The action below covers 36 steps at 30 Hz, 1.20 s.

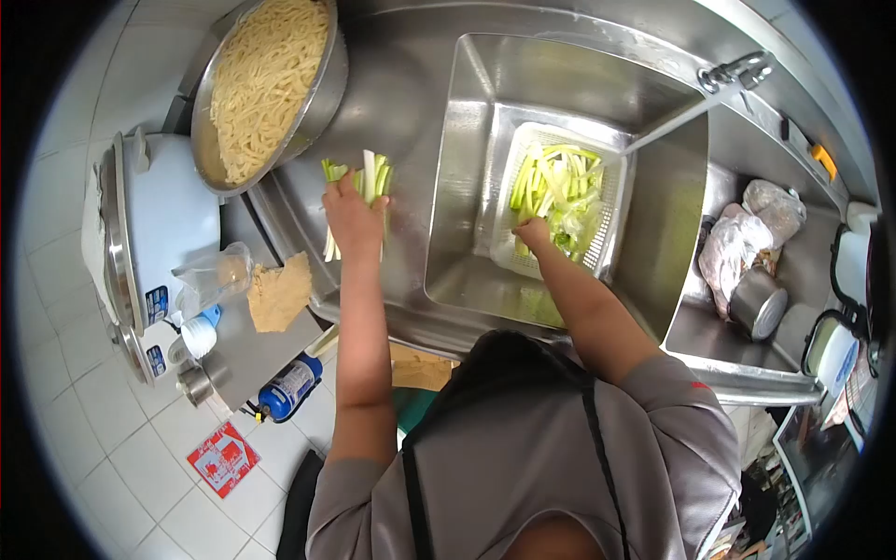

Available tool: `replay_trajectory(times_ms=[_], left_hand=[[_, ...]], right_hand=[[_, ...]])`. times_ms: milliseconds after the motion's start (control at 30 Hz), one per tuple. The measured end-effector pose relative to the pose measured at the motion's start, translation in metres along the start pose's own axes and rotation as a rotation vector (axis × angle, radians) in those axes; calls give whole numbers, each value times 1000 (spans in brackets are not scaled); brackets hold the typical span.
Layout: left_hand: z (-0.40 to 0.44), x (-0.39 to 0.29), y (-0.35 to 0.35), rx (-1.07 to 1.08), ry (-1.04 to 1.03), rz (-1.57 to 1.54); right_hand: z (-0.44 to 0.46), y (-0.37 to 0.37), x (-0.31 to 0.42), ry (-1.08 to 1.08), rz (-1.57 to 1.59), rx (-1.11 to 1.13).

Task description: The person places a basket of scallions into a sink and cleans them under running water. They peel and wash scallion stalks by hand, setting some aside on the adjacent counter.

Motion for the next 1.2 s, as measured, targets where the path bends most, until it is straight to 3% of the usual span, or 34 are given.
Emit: replay_trajectory(times_ms=[67, 100, 133, 200, 233, 300, 367, 400, 433, 500, 567, 700, 733, 867, 967, 1167, 1200], left_hand=[[0, -21, 15, -135, -97, 29], [1, -33, 16, -120, -140, -104], [2, -49, 17, -102, -180, -236], [-4, -88, 16, -5, -187, -483], [-10, -104, -7, 130, -186, -510], [-32, -127, -76, 428, -238, -414], [-75, -130, -191, 1087, -117, -225], [-103, -131, -228, 1327, 149, -482], [-119, -147, -239, 1432, 178, -601], [-134, -174, -248, 1368, 282, -983], [-135, -184, -237, 1244, 333, -1067], [-140, -191, -236, 1242, 417, -1268], [-139, -189, -238, 1271, 398, -1222], [-138, -174, -228, 1370, 232, -870], [-128, -160, -211, 1373, 98, -671], [-108, -136, -185, 1457, 208, -730], [-102, -136, -177, 1448, 249, -760]], right_hand=[[-5, 27, 0, -27, -127, 26], [-6, 39, -2, -42, -192, 41], [-3, 26, 5, 120, -247, 375], [-27, 51, 9, -64, 319, 557], [-48, 69, 27, -151, 605, 637], [-60, 109, 55, -82, 798, 511], [-63, 131, 69, -2, 912, 423], [-61, 140, 75, 43, 928, 399], [-60, 150, 81, 87, 942, 375], [-51, 162, 73, 100, 988, 192], [-43, 173, 59, 107, 988, 3], [-51, 182, 58, 137, 1015, -57], [-43, 189, 55, 205, 977, -133], [-41, 208, 32, 73, 988, -225], [-32, 216, 14, 2, 732, -279], [-26, 233, -3, -42, 324, -335], [-20, 232, 4, 46, -69, -190]])
Point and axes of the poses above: each hand's wrist, its own z-axis towards the middle knuckle, its own y-axis out of the back of the hand, x = y × z, the point moved 9 cm from there along z, towards the middle knuckle, and after that the axes turned 7 degrees about y, right-handed, at the moved point
